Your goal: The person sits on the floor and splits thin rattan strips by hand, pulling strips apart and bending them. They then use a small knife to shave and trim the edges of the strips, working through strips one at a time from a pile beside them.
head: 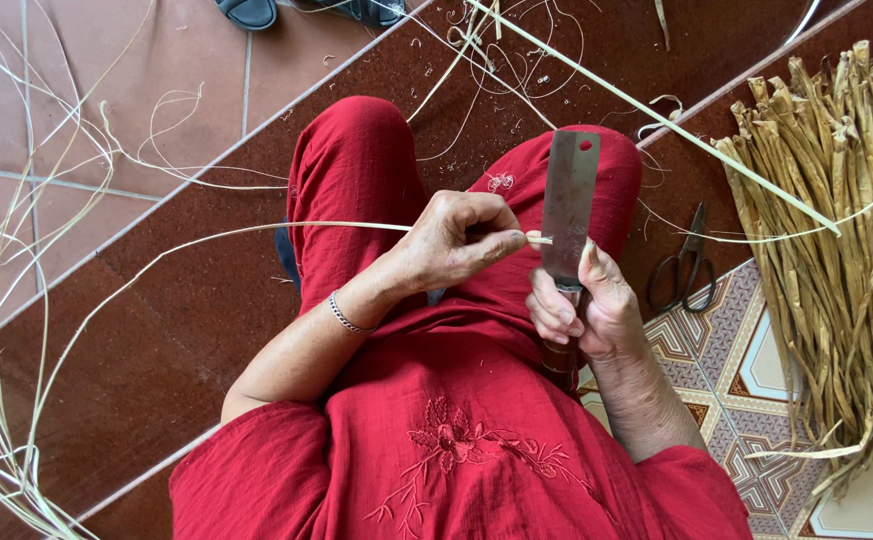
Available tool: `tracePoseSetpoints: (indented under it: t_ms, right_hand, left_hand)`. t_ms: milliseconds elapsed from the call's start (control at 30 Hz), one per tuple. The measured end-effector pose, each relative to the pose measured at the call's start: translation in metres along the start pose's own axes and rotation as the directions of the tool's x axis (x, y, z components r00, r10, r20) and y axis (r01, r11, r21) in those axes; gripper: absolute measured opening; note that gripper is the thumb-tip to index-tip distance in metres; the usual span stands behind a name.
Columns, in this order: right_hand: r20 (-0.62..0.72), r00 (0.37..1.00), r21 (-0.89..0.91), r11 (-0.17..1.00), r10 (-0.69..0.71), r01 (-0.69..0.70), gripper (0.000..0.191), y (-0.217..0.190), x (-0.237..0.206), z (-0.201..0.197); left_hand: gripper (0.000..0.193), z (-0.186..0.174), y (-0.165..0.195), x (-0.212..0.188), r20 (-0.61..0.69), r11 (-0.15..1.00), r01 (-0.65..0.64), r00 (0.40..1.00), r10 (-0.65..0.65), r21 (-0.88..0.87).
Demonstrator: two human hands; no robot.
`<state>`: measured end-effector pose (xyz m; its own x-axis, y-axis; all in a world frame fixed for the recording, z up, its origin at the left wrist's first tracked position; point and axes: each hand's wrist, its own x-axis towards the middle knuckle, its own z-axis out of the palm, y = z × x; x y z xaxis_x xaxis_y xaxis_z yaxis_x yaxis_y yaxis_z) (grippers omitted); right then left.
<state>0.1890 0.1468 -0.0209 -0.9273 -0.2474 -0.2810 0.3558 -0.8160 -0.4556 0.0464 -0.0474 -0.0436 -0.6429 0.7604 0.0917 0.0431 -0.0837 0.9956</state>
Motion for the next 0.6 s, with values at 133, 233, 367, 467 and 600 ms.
tracePoseSetpoints:
  t_ms: [133, 233, 367, 467, 600]
  right_hand:
    - [0.038, 0.999, 0.024, 1.0, -0.01, 0.009, 0.048, 0.0032, 0.0021, -0.0035]
    - [0.058, 0.998, 0.048, 0.999, -0.003, 0.0, 0.049, 0.0047, 0.0042, -0.0029]
    - [0.051, 0.999, 0.059, 0.998, -0.003, 0.0, 0.049, 0.0062, 0.0053, 0.0004]
    - [0.026, 1.0, 0.018, 1.0, -0.018, 0.017, 0.048, 0.0068, 0.0053, 0.0011]
    - [0.027, 1.0, 0.016, 1.0, -0.01, 0.01, 0.047, 0.0074, 0.0054, -0.0011]
  left_hand:
    - [0.014, -0.0001, -0.0001, -0.0006, 0.01, 1.0, 0.002, 1.0, -0.002, 0.009]
    - [0.013, -0.0002, -0.0001, -0.001, 0.015, 1.0, 0.0, 1.0, 0.0, 0.01]
    - [0.013, 0.0, 0.0001, -0.0015, 0.018, 1.0, 0.019, 1.0, -0.019, 0.007]
    - [0.014, 0.0, 0.0005, -0.0016, 0.006, 1.0, 0.019, 1.0, -0.019, 0.009]
    - [0.015, 0.0, 0.0004, -0.002, 0.024, 0.998, -0.011, 1.0, 0.009, 0.061]
